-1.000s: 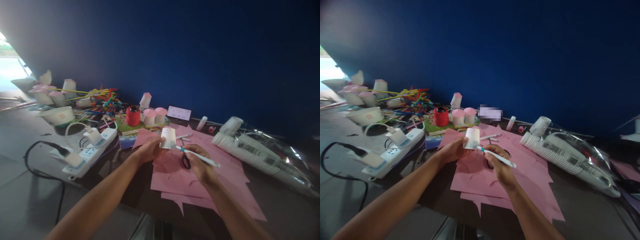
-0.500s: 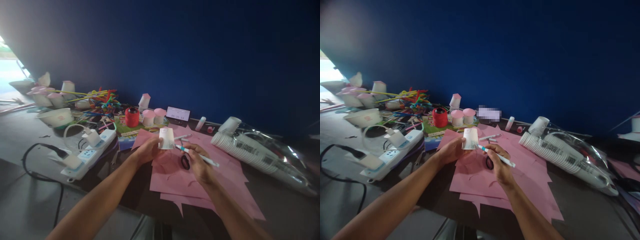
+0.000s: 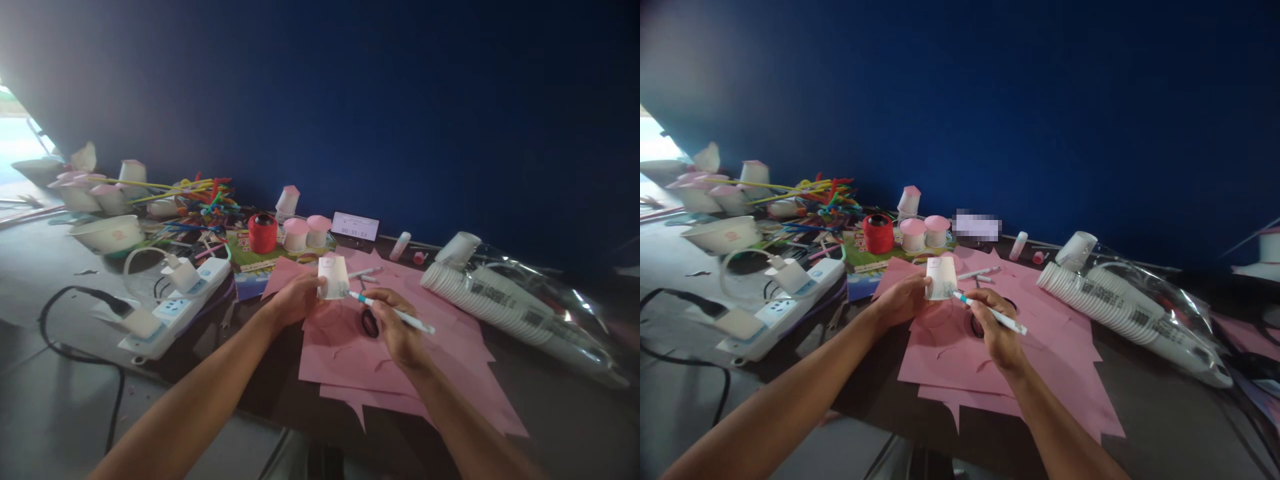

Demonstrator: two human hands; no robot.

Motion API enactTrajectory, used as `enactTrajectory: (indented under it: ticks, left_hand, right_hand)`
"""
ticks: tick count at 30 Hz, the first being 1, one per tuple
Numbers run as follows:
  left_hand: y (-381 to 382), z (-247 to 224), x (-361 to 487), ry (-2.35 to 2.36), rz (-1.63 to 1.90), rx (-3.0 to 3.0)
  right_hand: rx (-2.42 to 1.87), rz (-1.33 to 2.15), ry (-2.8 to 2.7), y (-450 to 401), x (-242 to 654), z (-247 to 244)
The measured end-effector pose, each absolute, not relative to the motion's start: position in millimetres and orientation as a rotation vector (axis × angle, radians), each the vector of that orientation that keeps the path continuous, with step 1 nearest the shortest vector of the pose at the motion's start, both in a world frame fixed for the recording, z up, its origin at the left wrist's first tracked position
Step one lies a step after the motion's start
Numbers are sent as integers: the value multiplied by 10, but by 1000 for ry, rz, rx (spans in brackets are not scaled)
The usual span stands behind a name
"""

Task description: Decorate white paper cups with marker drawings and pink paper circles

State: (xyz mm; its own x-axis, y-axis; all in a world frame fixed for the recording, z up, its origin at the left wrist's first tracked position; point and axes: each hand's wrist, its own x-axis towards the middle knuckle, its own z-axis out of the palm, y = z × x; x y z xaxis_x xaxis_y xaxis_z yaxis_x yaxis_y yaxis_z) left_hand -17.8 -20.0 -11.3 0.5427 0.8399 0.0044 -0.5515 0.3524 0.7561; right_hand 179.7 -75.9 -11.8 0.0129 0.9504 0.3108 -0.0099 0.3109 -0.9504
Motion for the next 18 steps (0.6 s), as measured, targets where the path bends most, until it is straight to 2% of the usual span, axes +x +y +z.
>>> enactTrajectory:
  ticks: [18]
  left_hand:
    - [-190,-118,-181,382,962,828]
  right_hand:
    - [-1026,931,-1379,-761,1794,-94]
